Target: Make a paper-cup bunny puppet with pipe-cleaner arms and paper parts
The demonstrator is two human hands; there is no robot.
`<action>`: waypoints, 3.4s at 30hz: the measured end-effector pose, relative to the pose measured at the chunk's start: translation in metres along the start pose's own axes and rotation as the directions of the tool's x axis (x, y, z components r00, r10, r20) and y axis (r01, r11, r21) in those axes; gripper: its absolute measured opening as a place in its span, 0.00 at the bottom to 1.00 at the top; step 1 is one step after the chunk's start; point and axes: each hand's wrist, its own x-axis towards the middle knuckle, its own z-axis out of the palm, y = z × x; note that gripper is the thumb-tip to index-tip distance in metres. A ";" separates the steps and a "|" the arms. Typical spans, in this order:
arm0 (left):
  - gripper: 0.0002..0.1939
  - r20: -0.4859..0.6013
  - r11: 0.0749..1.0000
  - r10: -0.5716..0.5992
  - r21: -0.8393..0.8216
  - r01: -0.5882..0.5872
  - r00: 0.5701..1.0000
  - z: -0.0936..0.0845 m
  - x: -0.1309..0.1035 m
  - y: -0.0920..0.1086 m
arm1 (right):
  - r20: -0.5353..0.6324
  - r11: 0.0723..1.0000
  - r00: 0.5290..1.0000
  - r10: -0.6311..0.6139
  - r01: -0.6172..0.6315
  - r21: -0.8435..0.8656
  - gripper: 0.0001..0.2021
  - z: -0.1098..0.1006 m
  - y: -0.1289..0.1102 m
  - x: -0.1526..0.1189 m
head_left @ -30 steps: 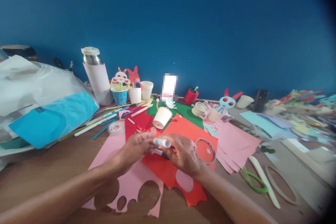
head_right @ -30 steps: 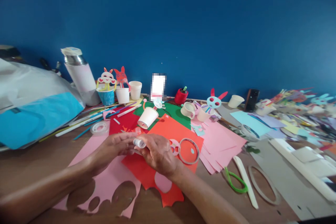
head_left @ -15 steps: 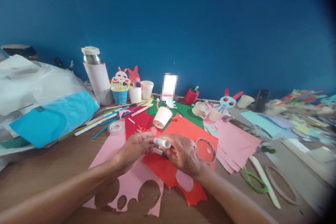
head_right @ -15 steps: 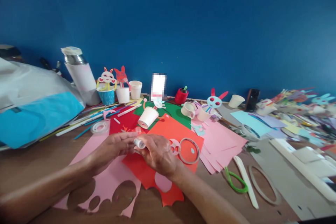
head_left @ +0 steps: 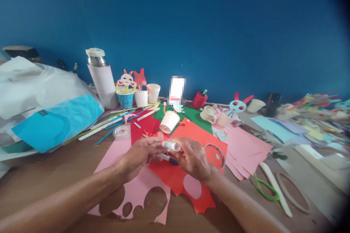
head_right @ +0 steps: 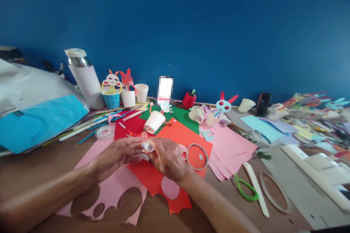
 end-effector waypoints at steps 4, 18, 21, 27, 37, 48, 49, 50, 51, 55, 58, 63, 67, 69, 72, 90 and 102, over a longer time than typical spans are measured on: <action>0.17 0.014 1.000 0.014 0.024 -0.014 1.000 -0.002 0.002 -0.005 | 0.010 1.000 1.000 -0.025 0.025 -0.003 0.11 0.000 -0.003 0.000; 0.21 -0.049 0.991 0.122 0.054 -0.119 0.991 -0.003 0.004 -0.013 | -0.023 0.998 0.997 0.068 -0.068 -0.008 0.10 0.003 0.006 -0.002; 0.20 -0.030 0.991 0.115 0.070 -0.112 0.993 -0.004 0.006 -0.015 | -0.002 0.997 0.998 0.069 -0.068 0.019 0.10 0.001 0.001 -0.001; 0.17 0.028 0.988 0.139 0.062 -0.140 0.990 -0.001 0.007 -0.015 | -0.015 0.998 0.998 0.056 -0.056 0.003 0.10 0.002 -0.001 -0.001; 0.18 -0.016 0.991 0.120 0.065 -0.118 0.993 -0.001 0.007 -0.015 | -0.004 0.999 0.999 0.048 -0.048 0.003 0.10 0.002 0.000 -0.002; 0.20 -0.058 0.993 0.095 0.080 -0.091 0.994 -0.002 0.007 -0.013 | 0.007 0.998 0.998 0.062 -0.062 0.006 0.09 0.002 -0.001 -0.001; 0.19 -0.052 0.992 0.096 0.087 -0.091 0.994 -0.002 0.008 -0.013 | 0.015 0.998 0.998 0.057 -0.057 0.007 0.09 0.002 -0.002 -0.001; 0.19 -0.052 0.991 0.099 0.095 -0.094 0.994 -0.002 0.008 -0.013 | 0.022 0.999 0.998 0.053 -0.053 0.010 0.09 0.003 -0.002 -0.001; 0.19 -0.055 0.991 0.099 0.099 -0.094 0.994 -0.001 0.009 -0.013 | 0.026 0.999 0.998 0.051 -0.052 0.011 0.09 0.003 -0.002 -0.001; 0.17 -0.082 0.994 0.085 0.071 -0.079 0.993 0.000 0.008 -0.010 | -0.021 0.996 0.996 0.084 -0.085 -0.025 0.10 0.006 0.004 -0.002; 0.17 -0.059 0.996 0.079 0.055 -0.076 0.995 -0.002 0.009 -0.011 | -0.021 0.995 0.995 0.096 -0.096 -0.030 0.09 0.006 0.006 -0.003; 0.19 0.000 0.994 0.099 0.042 -0.099 0.995 -0.006 0.013 -0.017 | 0.000 0.996 0.996 0.091 -0.091 -0.013 0.09 0.005 0.003 0.000; 0.19 -0.019 0.994 0.107 0.021 -0.106 0.994 -0.004 0.012 -0.016 | -0.009 0.993 0.994 0.112 -0.112 -0.029 0.10 0.005 0.006 -0.002; 0.18 -0.053 0.995 0.095 0.025 -0.094 0.994 -0.004 0.012 -0.015 | 0.001 0.993 0.993 0.115 -0.115 -0.021 0.10 0.006 0.006 -0.003; 0.17 -0.058 0.996 0.087 0.029 -0.086 0.995 -0.005 0.013 -0.017 | 0.013 0.993 0.993 0.115 -0.115 -0.008 0.09 0.006 0.004 -0.003; 0.16 0.021 0.993 0.076 0.087 -0.077 0.997 0.000 0.010 -0.007 | 0.059 0.970 0.983 0.174 -0.182 0.163 0.10 0.003 -0.002 0.001; 0.24 -0.049 0.998 -0.047 -0.034 0.045 0.998 -0.004 0.008 0.001 | 0.118 0.248 0.693 0.711 -0.404 0.880 0.10 0.015 0.016 0.011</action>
